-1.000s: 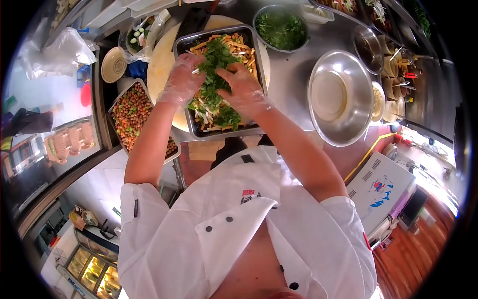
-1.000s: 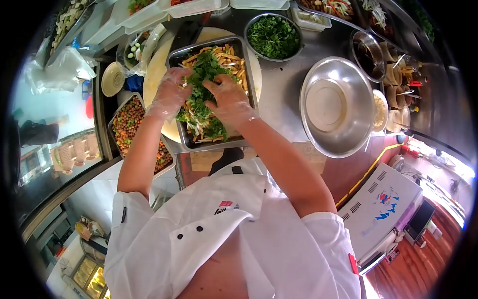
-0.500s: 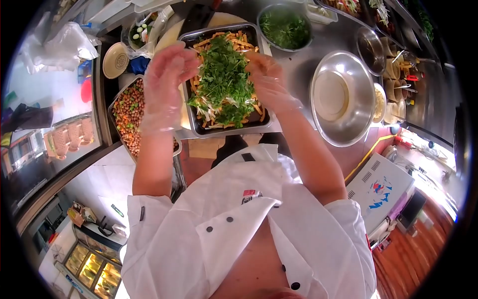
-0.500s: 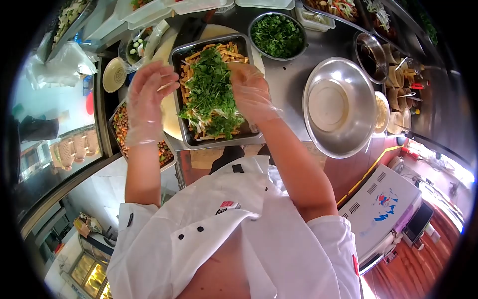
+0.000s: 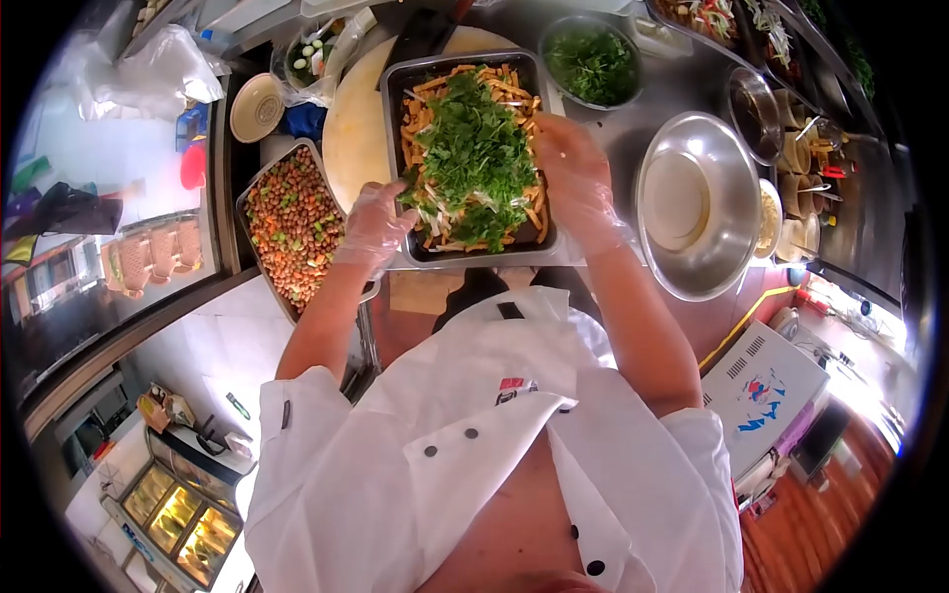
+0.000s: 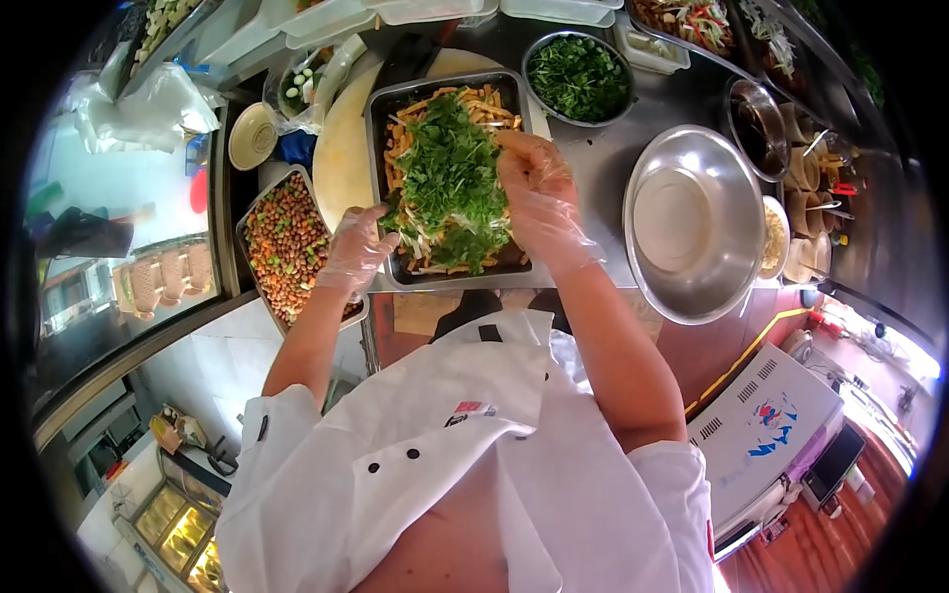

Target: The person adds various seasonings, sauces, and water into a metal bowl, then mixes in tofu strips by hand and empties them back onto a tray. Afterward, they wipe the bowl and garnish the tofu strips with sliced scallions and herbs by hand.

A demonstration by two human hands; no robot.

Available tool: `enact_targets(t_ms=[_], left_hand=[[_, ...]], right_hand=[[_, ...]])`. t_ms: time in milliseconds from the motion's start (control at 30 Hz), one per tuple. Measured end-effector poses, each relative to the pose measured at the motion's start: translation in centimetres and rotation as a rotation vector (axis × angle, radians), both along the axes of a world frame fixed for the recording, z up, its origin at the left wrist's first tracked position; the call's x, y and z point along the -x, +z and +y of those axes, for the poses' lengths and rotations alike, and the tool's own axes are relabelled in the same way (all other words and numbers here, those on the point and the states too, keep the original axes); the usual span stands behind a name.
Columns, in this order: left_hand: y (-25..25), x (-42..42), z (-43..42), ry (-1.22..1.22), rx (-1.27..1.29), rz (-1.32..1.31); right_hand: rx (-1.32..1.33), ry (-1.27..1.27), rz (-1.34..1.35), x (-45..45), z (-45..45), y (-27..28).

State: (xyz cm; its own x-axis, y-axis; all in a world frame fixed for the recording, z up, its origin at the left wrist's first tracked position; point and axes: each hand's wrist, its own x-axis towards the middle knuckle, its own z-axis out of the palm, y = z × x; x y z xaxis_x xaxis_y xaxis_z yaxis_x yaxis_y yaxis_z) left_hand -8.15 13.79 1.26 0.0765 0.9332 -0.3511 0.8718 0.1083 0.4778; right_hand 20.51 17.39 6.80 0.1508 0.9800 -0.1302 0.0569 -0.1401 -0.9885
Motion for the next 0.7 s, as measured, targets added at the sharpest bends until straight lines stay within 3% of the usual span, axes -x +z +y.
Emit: enact_targets(t_ms=[200, 300, 367, 433, 500, 567, 667, 700], left_hand=[[-2.3, 0.5, -1.2, 0.020, -0.168, 0.021], [2.6, -1.2, -0.6, 0.037, -0.312, -0.056], [4.8, -3.4, -0.2, 0.070, -0.234, -0.311], [3.4, -4.6, -0.1, -0.022, -0.322, -0.411], [0.9, -5.0, -0.1, -0.348, -0.412, -0.126], [2.3, -5.3, 0.1, -0.299, -0.427, -0.104], [5.7, -5.0, -0.7, 0.012, -0.280, -0.501], [6.0, -5.3, -0.8, 0.006, -0.287, -0.504]], right_hand=[[0.026, -0.038, -0.054, 1.0, -1.0, -0.6], [0.064, -0.064, 0.014, 0.6, -1.1, -1.2], [0.102, -0.065, 0.019, 0.4, -1.5, -1.7], [0.130, -0.064, 0.021, 0.4, -1.5, -1.5], [0.117, -0.086, -0.038, 1.1, -1.7, -0.8], [0.073, -0.095, -0.058, 0.5, -1.7, -1.7], [0.098, -0.120, -0.049, -0.4, -3.1, -3.9], [0.132, -0.133, -0.022, -0.7, -2.8, -4.2]])
